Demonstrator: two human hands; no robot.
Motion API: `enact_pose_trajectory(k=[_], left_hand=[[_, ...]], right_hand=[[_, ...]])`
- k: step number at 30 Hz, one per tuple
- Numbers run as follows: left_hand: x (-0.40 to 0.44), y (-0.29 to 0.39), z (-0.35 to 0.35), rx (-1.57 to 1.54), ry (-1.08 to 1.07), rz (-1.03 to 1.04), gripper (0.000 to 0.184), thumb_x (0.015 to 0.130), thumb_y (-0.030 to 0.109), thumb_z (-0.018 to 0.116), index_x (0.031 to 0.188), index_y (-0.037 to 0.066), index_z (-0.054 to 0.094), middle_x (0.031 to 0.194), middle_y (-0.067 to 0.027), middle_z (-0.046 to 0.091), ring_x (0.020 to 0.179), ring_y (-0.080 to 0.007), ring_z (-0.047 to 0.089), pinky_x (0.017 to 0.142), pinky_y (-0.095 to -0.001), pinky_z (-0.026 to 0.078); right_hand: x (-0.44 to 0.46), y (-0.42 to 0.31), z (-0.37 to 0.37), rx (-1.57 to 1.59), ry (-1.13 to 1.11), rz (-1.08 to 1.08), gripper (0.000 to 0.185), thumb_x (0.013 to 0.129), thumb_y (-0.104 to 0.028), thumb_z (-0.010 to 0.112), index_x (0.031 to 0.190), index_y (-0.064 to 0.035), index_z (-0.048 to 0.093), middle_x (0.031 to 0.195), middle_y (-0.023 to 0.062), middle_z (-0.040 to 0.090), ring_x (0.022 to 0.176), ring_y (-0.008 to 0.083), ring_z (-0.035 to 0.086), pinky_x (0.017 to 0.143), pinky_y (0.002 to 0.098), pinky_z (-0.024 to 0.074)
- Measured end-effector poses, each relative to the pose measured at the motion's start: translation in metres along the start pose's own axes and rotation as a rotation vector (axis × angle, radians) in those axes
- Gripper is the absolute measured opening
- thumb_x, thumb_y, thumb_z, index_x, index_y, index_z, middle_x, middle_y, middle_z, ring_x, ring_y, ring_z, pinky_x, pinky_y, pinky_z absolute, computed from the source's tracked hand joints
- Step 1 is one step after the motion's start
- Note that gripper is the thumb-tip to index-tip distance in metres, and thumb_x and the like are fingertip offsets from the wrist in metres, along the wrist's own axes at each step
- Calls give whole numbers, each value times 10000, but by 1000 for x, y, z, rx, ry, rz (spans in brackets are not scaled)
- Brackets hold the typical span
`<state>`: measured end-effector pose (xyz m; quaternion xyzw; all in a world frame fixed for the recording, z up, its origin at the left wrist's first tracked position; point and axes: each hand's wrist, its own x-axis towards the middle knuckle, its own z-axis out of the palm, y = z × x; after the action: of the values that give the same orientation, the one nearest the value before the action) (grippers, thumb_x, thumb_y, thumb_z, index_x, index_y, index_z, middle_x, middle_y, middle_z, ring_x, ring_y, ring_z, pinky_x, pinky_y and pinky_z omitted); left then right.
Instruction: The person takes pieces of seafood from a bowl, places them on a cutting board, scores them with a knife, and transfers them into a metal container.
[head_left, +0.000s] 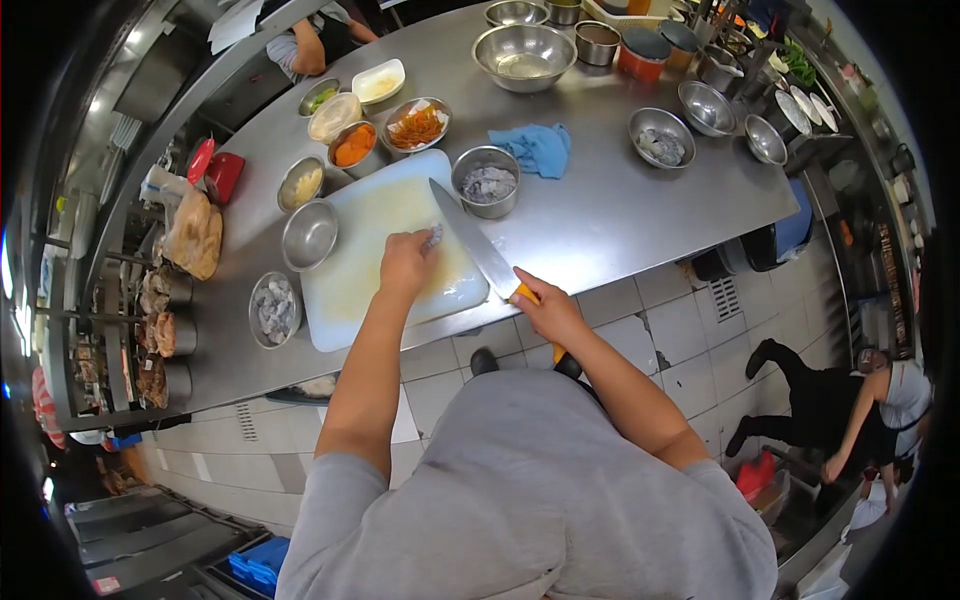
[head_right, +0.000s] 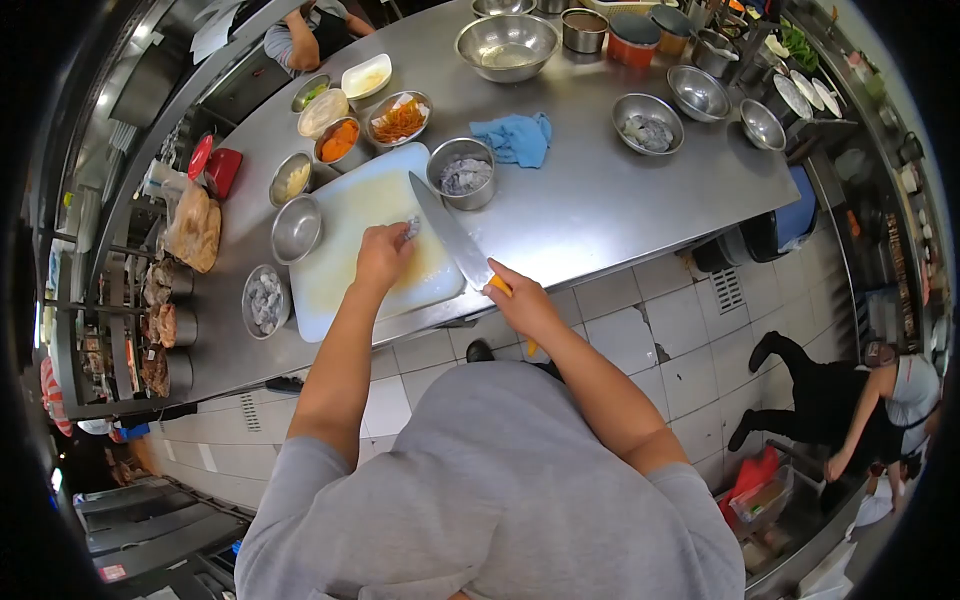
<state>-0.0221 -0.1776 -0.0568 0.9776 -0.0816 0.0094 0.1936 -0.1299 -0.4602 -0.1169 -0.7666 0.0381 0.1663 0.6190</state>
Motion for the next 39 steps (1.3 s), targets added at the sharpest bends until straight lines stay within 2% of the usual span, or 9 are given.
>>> enact_pose_trajectory(k=[4,6,22,24,25,27,30,33,39], left_hand=[[5,-23,22,38,304,249,318,942,170,728,1244,92,791,1105,-147,753,1124,-390,678,999,-484,548],[10,-24,17,-54,60,101,300,974,178,710,1253,107,795,1118,-137,747,1094,-375,691,969,-472,556],[8,-6,12,111,-42,-60,356,1034,277,666,1372,213,756,1048,-178,686,1038,-373,696,929,-479,566],[10,-3,11,85,-62,-135,364,1016,261,692,1368,204,764,1060,-207,697,1037,-404,701,941,-492,567],[11,-5,13,86,-62,-133,364,1016,261,692,1368,204,764,1060,-207,697,1037,-404,701,941,-492,567],[11,-11,17,-61,-65,-149,373,981,202,726,1350,169,772,1077,-247,738,1026,-429,719,944,-503,570],[6,-9,17,-133,-80,-156,395,957,130,739,1351,125,763,1082,-283,756,995,-441,738,922,-503,580],[11,-30,39,-174,-43,-159,404,993,48,709,1396,67,730,1087,-207,802,862,-238,762,820,-370,613],[3,-21,41,-319,32,-324,373,983,52,737,1355,40,751,1029,-163,815,785,-198,754,756,-349,624]], right_hand=[[4,-2,4,-31,-4,-13,586,1079,-242,693,1637,-194,520,843,-4,613,558,82,488,526,287,468],[5,-7,3,-73,-24,63,624,1036,-376,718,1604,-177,552,1210,192,769,1066,298,730,969,373,553],[-5,10,3,-46,-95,44,591,1031,-309,747,1589,-208,578,1211,168,779,1046,234,737,950,345,554],[-22,15,1,12,-110,0,590,1059,-205,736,1619,-240,550,928,-23,661,592,64,483,552,270,475],[-25,16,-1,12,-109,-1,590,1059,-205,736,1619,-240,550,928,-23,661,592,64,483,552,270,475],[-30,17,-3,-3,-113,14,571,1044,-266,752,1588,-227,582,1184,132,786,1002,188,709,939,324,547],[-7,49,3,10,-45,-218,588,1062,-225,741,1616,-280,552,849,-37,594,611,59,465,553,272,462],[-18,5,-12,60,-165,67,585,1062,-223,742,1614,-280,556,841,-38,583,613,63,459,558,273,463],[-48,-5,-32,-20,-244,214,575,1042,-238,759,1589,-251,582,1139,86,786,949,128,658,901,278,527]])
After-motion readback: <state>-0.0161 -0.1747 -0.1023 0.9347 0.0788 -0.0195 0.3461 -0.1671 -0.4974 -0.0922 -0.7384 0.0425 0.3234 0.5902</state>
